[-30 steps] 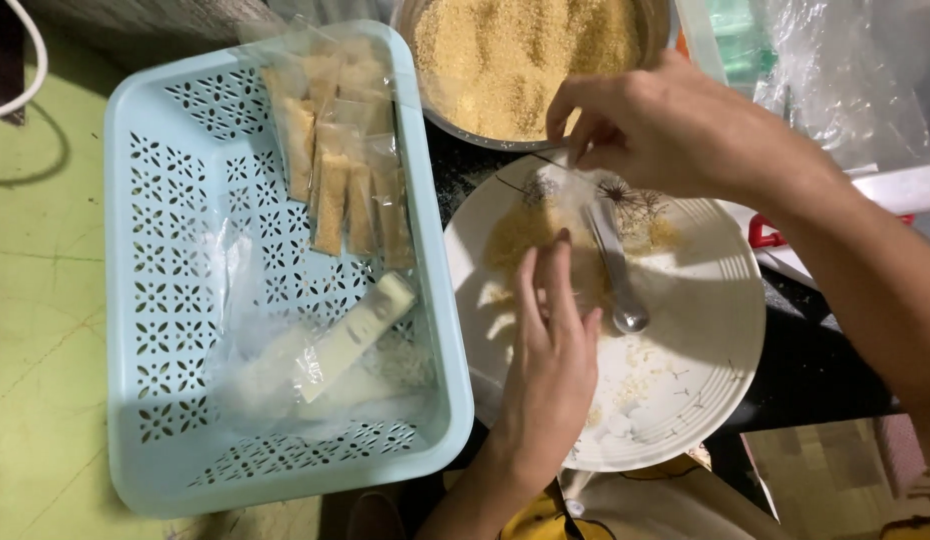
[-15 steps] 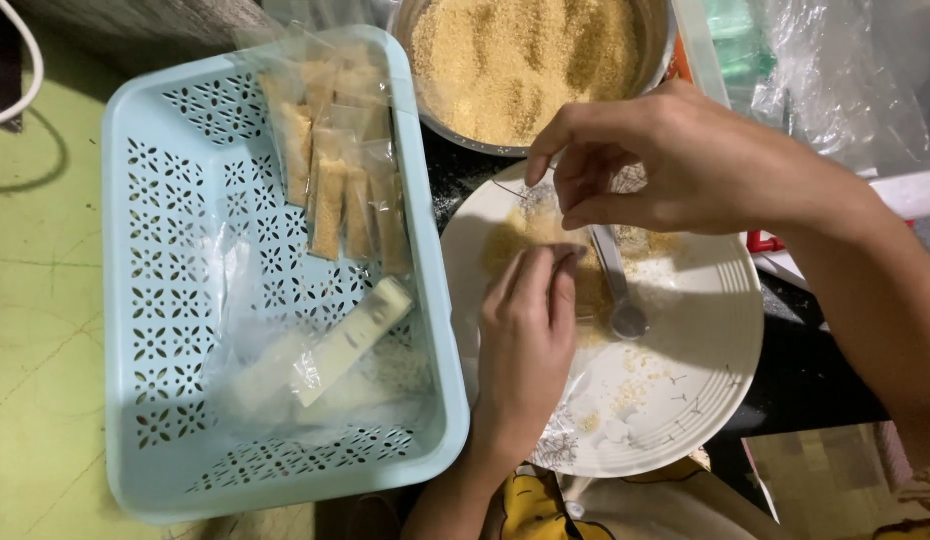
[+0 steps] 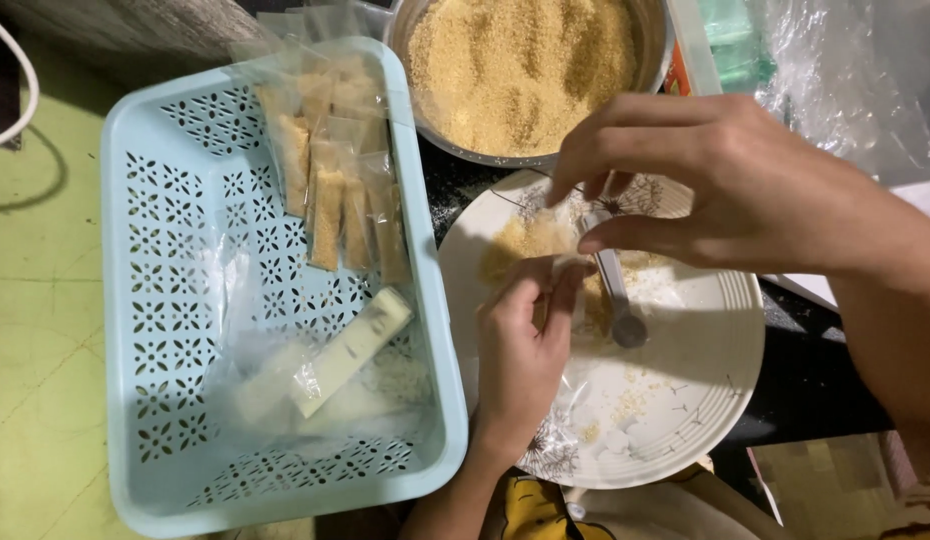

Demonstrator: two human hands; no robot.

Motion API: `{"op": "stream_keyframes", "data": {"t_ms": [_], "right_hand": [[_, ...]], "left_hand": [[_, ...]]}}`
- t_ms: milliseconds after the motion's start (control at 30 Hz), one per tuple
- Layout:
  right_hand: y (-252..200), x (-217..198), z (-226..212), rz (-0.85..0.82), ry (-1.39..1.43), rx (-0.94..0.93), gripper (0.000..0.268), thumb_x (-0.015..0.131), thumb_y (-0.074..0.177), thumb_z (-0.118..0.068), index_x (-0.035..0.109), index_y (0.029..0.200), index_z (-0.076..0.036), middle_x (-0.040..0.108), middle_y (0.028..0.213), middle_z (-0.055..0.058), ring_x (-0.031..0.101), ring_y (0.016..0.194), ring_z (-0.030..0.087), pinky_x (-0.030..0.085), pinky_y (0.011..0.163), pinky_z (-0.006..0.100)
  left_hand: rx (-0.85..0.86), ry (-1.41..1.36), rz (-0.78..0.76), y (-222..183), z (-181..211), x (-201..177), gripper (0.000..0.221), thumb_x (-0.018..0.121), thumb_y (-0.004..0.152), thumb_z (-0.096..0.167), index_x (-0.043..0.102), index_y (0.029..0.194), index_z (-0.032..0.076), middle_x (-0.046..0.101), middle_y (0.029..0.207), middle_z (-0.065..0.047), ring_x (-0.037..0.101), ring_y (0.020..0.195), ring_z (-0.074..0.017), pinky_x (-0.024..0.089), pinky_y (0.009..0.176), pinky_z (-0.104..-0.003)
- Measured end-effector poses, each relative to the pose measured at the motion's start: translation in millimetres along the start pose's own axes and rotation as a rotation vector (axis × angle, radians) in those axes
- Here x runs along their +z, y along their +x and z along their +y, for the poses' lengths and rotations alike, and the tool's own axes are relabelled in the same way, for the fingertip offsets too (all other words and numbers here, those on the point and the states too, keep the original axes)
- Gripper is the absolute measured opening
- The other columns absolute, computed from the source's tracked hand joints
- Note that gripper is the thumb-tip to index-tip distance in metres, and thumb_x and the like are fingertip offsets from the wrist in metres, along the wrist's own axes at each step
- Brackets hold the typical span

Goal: Packaging small food sticks into individual plastic bags and adding a measured amount of seasoning powder to each bag using a spoon.

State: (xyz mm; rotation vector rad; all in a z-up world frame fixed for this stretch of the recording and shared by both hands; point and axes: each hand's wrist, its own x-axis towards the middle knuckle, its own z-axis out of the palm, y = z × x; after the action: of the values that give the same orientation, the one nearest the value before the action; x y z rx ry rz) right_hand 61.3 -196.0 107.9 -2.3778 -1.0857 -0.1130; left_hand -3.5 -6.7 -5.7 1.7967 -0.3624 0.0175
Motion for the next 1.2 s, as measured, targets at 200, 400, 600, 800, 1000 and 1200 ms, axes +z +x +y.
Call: {"op": "stream_keyframes", "data": {"t_ms": [200, 400, 600, 800, 1000, 1200], "right_hand": [[-8, -2, -5, -0.045, 0.002, 0.057, 0.024, 0.08, 0.083, -0.021, 0.071, 0.102, -0.01, 0.064, 0.111, 0.008, 0.069, 0.084, 0.018, 0.062, 0.07, 0.029], [-4, 3, -8, -0.084, 0.019, -0.004, 0.021, 0.081, 0.081, -0.02, 0.073, 0.1, -0.014, 0.061, 0.116, 0.01, 0.072, 0.087, 0.021, 0.063, 0.071, 0.035], [-9, 11, -6, -0.216, 0.047, -0.025, 0.017, 0.079, 0.082, -0.019, 0.079, 0.098, -0.013, 0.071, 0.106, 0.008, 0.075, 0.085, 0.019, 0.067, 0.071, 0.03], [-8, 8, -6, -0.017, -0.036, 0.006, 0.011, 0.078, 0.081, -0.002, 0.081, 0.09, -0.008, 0.074, 0.096, 0.004, 0.073, 0.079, 0.018, 0.061, 0.068, 0.033], [-6, 4, -9, -0.057, 0.024, -0.006, 0.011, 0.075, 0.085, -0.007, 0.08, 0.095, -0.008, 0.072, 0.098, 0.004, 0.073, 0.077, 0.02, 0.06, 0.065, 0.035], [-7, 10, -6, -0.206, 0.081, -0.007, 0.019, 0.077, 0.085, -0.022, 0.079, 0.1, -0.011, 0.072, 0.096, 0.006, 0.074, 0.078, 0.021, 0.063, 0.068, 0.034]], "left_hand": [[0.03, 0.03, 0.076, -4, -16, 0, 0.019, 0.064, 0.1, 0.023, 0.067, 0.099, 0.005, 0.067, 0.086, -0.004, 0.057, 0.07, -0.0127, 0.05, 0.061, -0.024], [0.065, 0.066, 0.073, -3, -11, -3, 0.016, 0.068, 0.097, 0.016, 0.07, 0.103, 0.002, 0.075, 0.095, -0.007, 0.069, 0.081, -0.0163, 0.056, 0.067, -0.027], [0.052, 0.063, 0.039, -5, -10, -4, 0.007, 0.069, 0.094, 0.005, 0.07, 0.1, 0.001, 0.076, 0.092, -0.008, 0.071, 0.076, -0.0154, 0.06, 0.064, -0.025], [0.061, 0.065, 0.07, -2, -1, -5, 0.009, 0.073, 0.093, 0.015, 0.074, 0.098, 0.007, 0.076, 0.09, -0.003, 0.07, 0.081, -0.0142, 0.056, 0.067, -0.026], [0.088, 0.04, 0.031, -4, -5, -3, 0.042, 0.054, 0.101, 0.039, 0.066, 0.118, 0.003, 0.067, 0.095, -0.006, 0.052, 0.061, -0.0089, 0.044, 0.049, -0.023], [0.111, 0.1, 0.113, -5, -4, -3, 0.009, 0.079, 0.088, 0.008, 0.072, 0.094, 0.006, 0.075, 0.089, -0.002, 0.065, 0.074, -0.0116, 0.053, 0.062, -0.025]]}}
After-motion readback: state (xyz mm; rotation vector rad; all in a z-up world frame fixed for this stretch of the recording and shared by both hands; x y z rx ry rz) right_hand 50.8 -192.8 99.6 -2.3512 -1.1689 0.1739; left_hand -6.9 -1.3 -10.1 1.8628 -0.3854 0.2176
